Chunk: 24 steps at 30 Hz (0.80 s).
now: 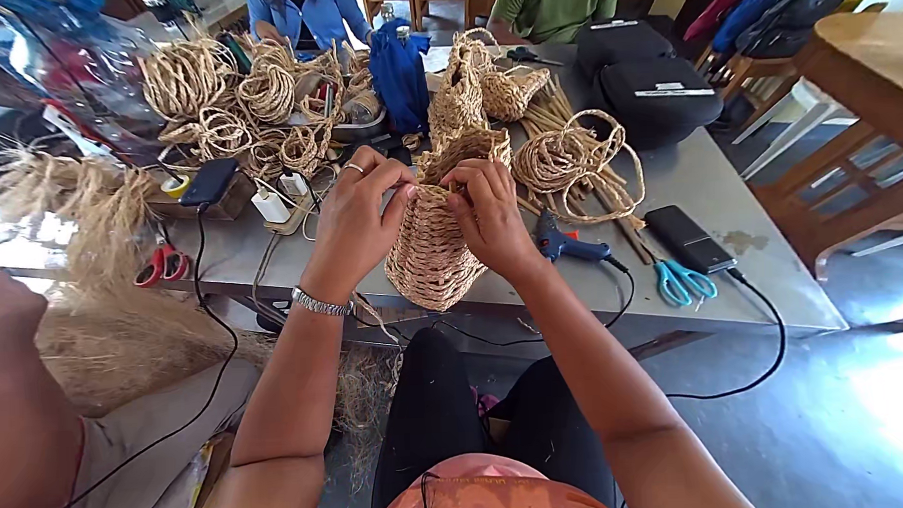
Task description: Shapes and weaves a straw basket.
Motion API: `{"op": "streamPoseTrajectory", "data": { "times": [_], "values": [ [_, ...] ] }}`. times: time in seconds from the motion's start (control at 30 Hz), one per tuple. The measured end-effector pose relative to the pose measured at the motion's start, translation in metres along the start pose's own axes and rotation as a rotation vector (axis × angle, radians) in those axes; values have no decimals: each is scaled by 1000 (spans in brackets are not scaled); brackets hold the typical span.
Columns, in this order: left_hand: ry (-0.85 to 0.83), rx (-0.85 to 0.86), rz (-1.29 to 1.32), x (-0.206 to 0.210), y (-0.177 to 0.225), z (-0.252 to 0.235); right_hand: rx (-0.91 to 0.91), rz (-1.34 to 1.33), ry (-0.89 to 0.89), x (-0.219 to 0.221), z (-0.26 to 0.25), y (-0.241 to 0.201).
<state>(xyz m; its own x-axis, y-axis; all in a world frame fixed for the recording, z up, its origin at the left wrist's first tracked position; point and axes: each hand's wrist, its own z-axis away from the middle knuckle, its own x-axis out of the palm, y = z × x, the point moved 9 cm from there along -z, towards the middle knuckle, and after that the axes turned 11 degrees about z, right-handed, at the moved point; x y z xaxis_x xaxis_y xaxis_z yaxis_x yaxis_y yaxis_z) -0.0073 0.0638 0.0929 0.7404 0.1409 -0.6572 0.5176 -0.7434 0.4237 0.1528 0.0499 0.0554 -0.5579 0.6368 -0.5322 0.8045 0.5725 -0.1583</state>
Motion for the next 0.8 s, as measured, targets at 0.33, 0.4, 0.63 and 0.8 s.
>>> {"op": "streamPoseTrajectory", "data": {
  "times": [0.33,0.4,0.63,0.8],
  "values": [
    [-39,65,324,33,-28,-1,-40,-110,-18,0,-2,1],
    [30,29,329,32,-25,8,-66,-150,-29,1,-3,1],
    [261,-187,235,26,1,43,-97,-300,-48,11,-2,-1],
    [327,-176,253,36,9,40,16,-345,-20,12,2,19]
  ]
}}
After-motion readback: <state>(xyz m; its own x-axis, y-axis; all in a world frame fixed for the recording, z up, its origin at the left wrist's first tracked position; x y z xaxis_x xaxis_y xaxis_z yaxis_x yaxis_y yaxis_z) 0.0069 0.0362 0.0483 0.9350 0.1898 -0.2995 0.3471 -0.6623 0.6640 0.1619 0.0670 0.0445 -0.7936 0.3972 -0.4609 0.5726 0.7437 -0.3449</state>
